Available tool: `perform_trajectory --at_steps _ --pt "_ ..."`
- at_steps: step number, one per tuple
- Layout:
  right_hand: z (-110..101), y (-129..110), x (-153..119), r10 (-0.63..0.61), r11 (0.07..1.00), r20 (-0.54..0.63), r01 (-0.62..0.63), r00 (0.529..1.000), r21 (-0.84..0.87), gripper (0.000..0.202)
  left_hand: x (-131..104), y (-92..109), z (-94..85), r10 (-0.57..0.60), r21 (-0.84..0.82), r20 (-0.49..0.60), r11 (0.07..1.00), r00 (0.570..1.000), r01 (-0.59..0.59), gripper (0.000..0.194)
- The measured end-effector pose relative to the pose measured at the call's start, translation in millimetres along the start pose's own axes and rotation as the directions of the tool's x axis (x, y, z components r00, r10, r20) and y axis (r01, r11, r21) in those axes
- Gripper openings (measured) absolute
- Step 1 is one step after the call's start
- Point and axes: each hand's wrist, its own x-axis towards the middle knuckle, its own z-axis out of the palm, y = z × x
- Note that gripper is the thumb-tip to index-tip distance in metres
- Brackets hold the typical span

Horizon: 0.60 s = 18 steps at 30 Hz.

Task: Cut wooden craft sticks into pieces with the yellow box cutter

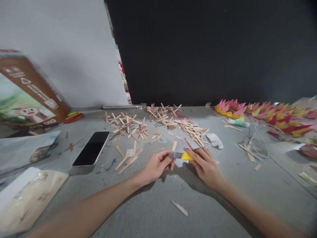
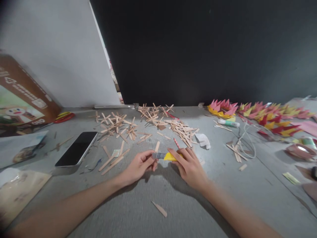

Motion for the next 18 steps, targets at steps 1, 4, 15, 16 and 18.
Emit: perform_trajectory --at_steps 1,4,15,16,18 --pt "-0.1 0.1 -0.7 -0.008 1.000 -0.012 0.008 1.000 -0.022 0.056 -0.1 0.5 0.2 0.000 0.016 -0.015 1.000 1.000 0.000 0.045" --pt "-0.5 -0.3 -2.4 -0.015 0.998 -0.016 0.014 1.000 -0.059 0.058 -0.6 2.1 0.8 -0.013 0.051 -0.049 0.999 0.999 0.016 0.042" --pt "-2.2 -1.5 -1.5 0.034 0.999 0.041 -0.034 0.999 -0.010 0.051 -1.3 4.3 -1.5 -0.044 -0.046 0.017 0.998 0.999 0.045 0.045" --pt "-2.6 -1.7 -1.0 0.045 0.999 0.050 -0.045 0.998 0.006 0.049 -1.5 5.6 -1.0 -0.045 -0.048 0.021 0.998 0.999 0.046 0.045" --pt "-3.6 -2.3 0.4 0.063 0.997 0.066 -0.066 0.996 0.038 0.044 -1.6 7.5 0.0 -0.045 -0.062 0.020 0.997 0.999 0.046 0.044"
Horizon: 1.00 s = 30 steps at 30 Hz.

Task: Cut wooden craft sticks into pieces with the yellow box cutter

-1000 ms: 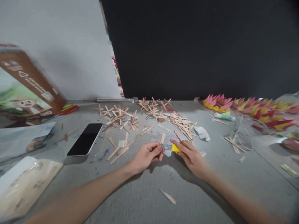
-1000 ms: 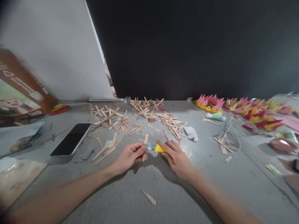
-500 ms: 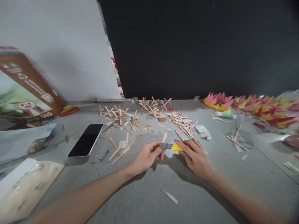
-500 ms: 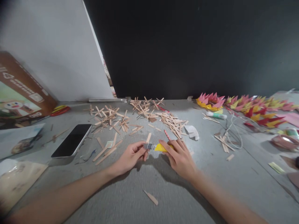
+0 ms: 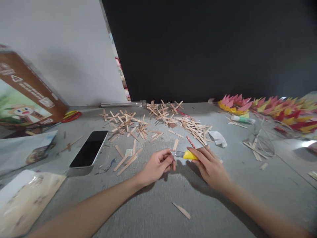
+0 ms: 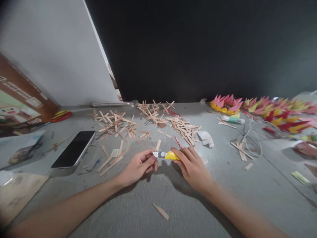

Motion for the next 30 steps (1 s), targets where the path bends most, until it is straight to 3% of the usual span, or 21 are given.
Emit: perform_trajectory --at_steps 8,15,24,30 --pt "-4 -5 0 0.051 0.995 0.001 -0.051 0.999 0.083 0.027 1 -4 -0.6 0.024 0.022 -0.002 0.999 1.000 -0.024 0.044" --pt "1 8 -5 0.309 0.947 -0.170 -0.285 0.936 0.152 0.030 0 -3 -1.1 0.020 0.059 0.000 0.998 1.000 -0.020 0.044" --pt "-4 2 -4 0.158 0.970 -0.005 -0.154 0.987 0.189 0.027 0 0 -1.1 0.021 0.048 -0.049 0.999 0.999 -0.019 0.047" --pt "-6 0 -1 0.108 0.972 0.041 -0.114 0.993 0.204 0.027 -1 0 -0.9 0.024 0.002 -0.060 1.000 0.998 -0.023 0.046"
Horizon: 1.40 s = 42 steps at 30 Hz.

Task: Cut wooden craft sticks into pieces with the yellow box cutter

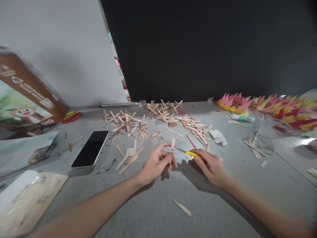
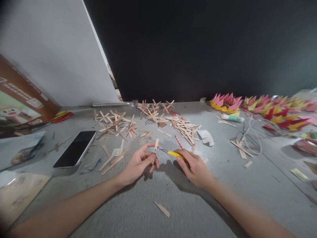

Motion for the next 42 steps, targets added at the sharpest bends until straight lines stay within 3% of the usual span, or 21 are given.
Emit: perform_trajectory --at_steps 18,25,33,42 --pt "0 0 1 -0.022 0.999 0.056 0.019 0.998 0.048 0.028 3 -6 -5.3 0.016 -0.128 0.015 0.992 1.000 -0.014 0.042" --pt "-2 -2 6 -0.054 0.997 -0.020 0.055 0.998 0.056 0.028 4 -5 -4.0 0.032 -0.134 0.017 0.991 0.999 -0.029 0.087" --pt "5 6 -1 -0.141 0.990 -0.115 0.143 0.983 0.008 0.040 6 -6 -9.0 -0.002 -0.167 0.073 0.986 0.997 0.014 0.087" --pt "4 9 -3 -0.202 0.979 -0.053 0.202 0.978 -0.006 0.046 6 -4 -7.7 0.022 -0.143 0.113 0.990 0.993 -0.005 0.091"
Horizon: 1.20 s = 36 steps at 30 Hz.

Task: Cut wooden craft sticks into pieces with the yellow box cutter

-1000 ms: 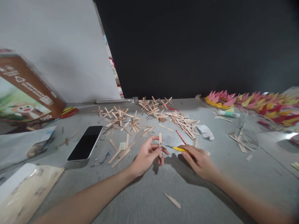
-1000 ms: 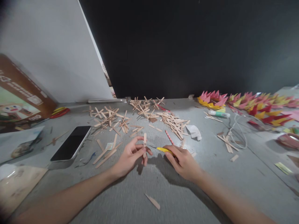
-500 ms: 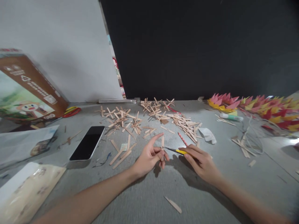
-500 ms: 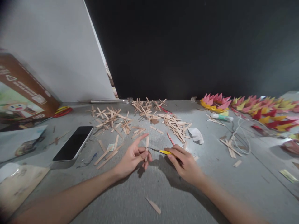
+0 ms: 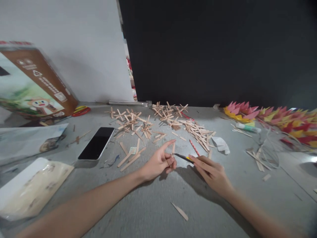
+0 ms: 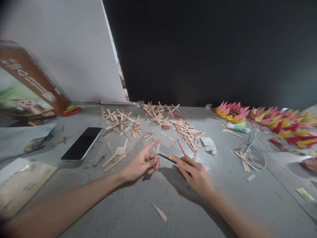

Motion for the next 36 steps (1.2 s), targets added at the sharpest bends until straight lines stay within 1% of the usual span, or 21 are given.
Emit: perform_trajectory --at_steps 3,8,12,15,17,22,27,32,36 --pt "-1.0 -2.2 1.8 -0.019 1.000 0.005 0.019 1.000 -0.020 0.044 -0.7 0.6 -0.2 -0.009 0.033 0.012 0.999 1.000 0.008 0.090" --pt "-3.4 -3.7 2.2 -0.055 0.998 0.025 0.055 0.998 -0.031 0.044 -1.7 1.7 -3.1 -0.036 0.113 0.048 0.993 0.998 0.030 0.078" --pt "-0.8 -2.5 -1.2 -0.063 0.994 0.087 0.070 0.994 -0.079 0.046 -3.4 3.9 -2.4 -0.092 0.164 0.094 0.983 0.991 0.076 0.076" --pt "3.7 -2.0 -2.7 -0.050 0.989 0.120 0.066 0.992 -0.135 0.046 -3.8 6.1 -1.2 -0.092 0.149 0.106 0.986 0.990 0.076 0.076" --pt "5.2 -3.0 -1.8 -0.043 0.988 0.113 0.059 0.993 -0.143 0.046 -3.0 6.7 -1.3 -0.076 0.114 0.094 0.991 0.993 0.065 0.077" --pt "2.8 -8.2 3.0 -0.017 0.994 0.053 0.023 0.998 -0.104 0.046 0.5 4.1 -4.5 -0.051 0.036 0.060 0.998 0.997 0.048 0.081" --pt "2.2 -7.3 3.7 -0.010 0.999 0.058 0.013 0.998 -0.043 0.045 -0.1 4.8 -5.1 -0.056 0.080 0.073 0.996 0.996 0.050 0.082" --pt "1.4 -6.8 2.9 -0.030 0.998 0.072 0.034 0.997 -0.044 0.043 -2.6 6.4 -2.1 -0.082 0.167 0.103 0.984 0.991 0.064 0.081" --pt "1.1 -8.8 2.7 -0.015 0.998 0.073 0.019 0.997 -0.065 0.045 -2.7 6.2 -1.1 -0.071 0.133 0.080 0.989 0.994 0.060 0.081"
